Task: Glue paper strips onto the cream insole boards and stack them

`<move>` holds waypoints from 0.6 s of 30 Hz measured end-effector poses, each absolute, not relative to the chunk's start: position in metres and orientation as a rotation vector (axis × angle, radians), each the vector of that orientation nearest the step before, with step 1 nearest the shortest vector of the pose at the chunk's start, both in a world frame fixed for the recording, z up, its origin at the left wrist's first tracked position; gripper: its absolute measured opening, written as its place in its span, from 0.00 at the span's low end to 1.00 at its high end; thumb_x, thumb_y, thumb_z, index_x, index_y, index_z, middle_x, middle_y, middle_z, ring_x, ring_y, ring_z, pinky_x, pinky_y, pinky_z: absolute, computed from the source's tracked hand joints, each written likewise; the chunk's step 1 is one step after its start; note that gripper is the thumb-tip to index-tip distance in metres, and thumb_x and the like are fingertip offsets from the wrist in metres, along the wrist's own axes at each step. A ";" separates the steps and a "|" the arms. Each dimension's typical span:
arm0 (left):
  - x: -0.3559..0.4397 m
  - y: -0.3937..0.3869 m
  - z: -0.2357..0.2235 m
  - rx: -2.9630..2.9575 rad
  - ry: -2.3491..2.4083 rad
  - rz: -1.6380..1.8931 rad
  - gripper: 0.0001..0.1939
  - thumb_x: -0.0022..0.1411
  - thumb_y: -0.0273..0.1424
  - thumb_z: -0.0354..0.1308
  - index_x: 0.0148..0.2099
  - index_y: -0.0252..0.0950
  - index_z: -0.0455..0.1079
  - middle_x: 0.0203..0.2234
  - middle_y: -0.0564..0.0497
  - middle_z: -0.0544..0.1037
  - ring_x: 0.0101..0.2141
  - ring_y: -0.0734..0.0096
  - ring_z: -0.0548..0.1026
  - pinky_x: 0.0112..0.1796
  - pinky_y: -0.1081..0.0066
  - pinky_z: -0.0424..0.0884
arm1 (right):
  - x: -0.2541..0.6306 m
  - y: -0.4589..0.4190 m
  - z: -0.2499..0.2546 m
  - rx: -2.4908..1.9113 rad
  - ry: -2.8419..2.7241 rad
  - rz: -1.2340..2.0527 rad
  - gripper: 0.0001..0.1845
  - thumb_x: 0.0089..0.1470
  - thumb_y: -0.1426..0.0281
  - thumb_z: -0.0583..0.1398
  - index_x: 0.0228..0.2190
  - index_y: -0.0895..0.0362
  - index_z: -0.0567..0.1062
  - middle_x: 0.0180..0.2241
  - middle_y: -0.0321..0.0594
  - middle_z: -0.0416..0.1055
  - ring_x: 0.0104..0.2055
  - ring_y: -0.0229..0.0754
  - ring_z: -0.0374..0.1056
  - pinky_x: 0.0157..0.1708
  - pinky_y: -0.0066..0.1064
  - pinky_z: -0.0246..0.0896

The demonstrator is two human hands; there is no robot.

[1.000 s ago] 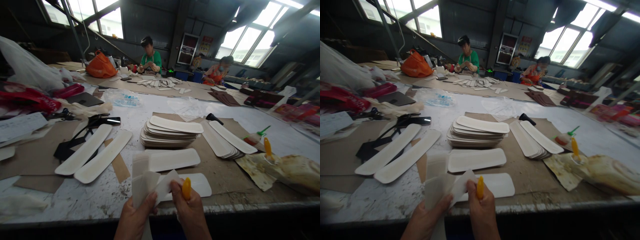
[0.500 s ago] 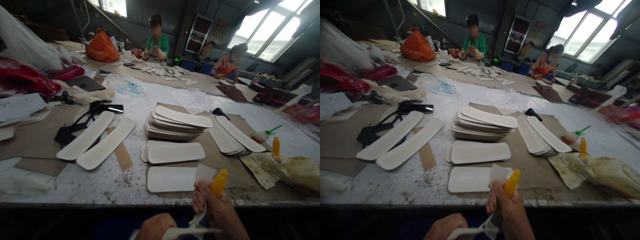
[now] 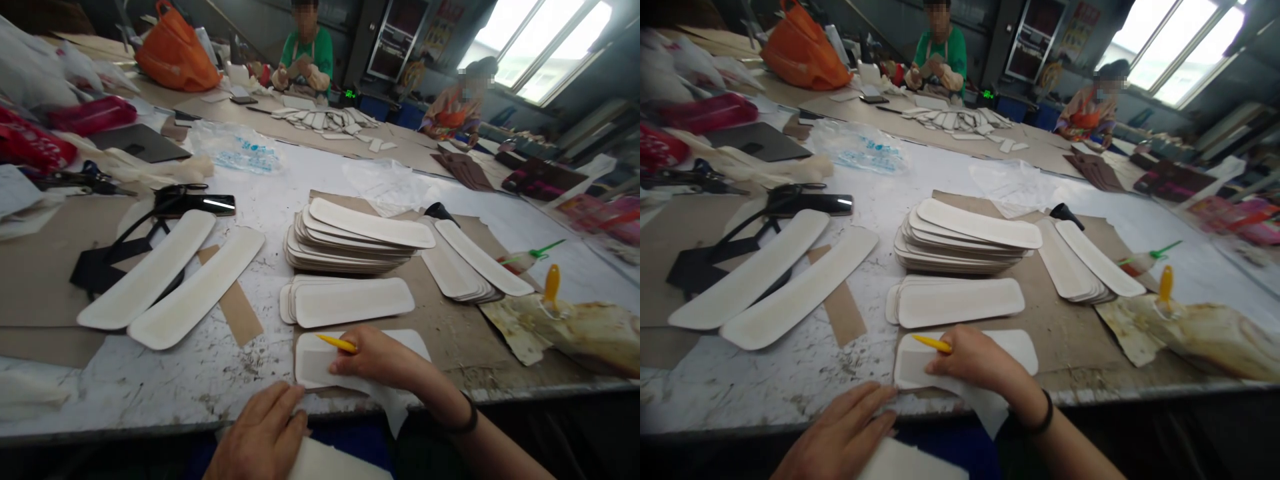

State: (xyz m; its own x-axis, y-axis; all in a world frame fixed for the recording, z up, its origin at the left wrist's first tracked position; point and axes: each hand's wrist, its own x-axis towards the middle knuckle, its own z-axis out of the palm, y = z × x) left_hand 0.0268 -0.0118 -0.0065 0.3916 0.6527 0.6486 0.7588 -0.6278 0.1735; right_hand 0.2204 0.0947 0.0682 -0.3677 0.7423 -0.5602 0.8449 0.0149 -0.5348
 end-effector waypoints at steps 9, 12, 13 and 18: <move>0.033 0.001 -0.010 -2.619 -1.377 -0.971 0.16 0.59 0.17 0.40 0.32 0.33 0.68 0.44 0.46 0.77 0.45 0.62 0.73 0.43 0.66 0.73 | 0.215 0.101 0.068 1.669 2.137 -1.051 0.12 0.45 0.65 0.63 0.19 0.58 0.69 0.16 0.30 0.61 0.19 0.32 0.53 0.19 0.25 0.41; 0.033 0.004 -0.007 -2.700 -1.387 -0.873 0.18 0.56 0.16 0.39 0.35 0.33 0.70 0.44 0.46 0.77 0.46 0.62 0.72 0.44 0.65 0.73 | 0.213 0.100 0.065 1.641 2.170 -1.000 0.11 0.45 0.64 0.63 0.20 0.58 0.72 0.16 0.32 0.63 0.19 0.32 0.54 0.19 0.25 0.42; 0.033 0.005 -0.007 -2.729 -1.385 -0.839 0.19 0.54 0.15 0.40 0.35 0.33 0.70 0.45 0.45 0.76 0.46 0.62 0.72 0.44 0.65 0.73 | 0.213 0.100 0.064 1.629 2.182 -0.978 0.11 0.46 0.63 0.62 0.21 0.58 0.73 0.17 0.33 0.65 0.19 0.33 0.55 0.19 0.26 0.42; 0.030 0.006 -0.011 -2.730 -1.327 -0.830 0.19 0.53 0.14 0.40 0.33 0.33 0.70 0.45 0.46 0.77 0.46 0.64 0.72 0.46 0.68 0.71 | 0.212 0.098 0.067 1.583 2.203 -0.866 0.12 0.48 0.61 0.61 0.27 0.58 0.77 0.24 0.40 0.73 0.22 0.37 0.61 0.21 0.27 0.43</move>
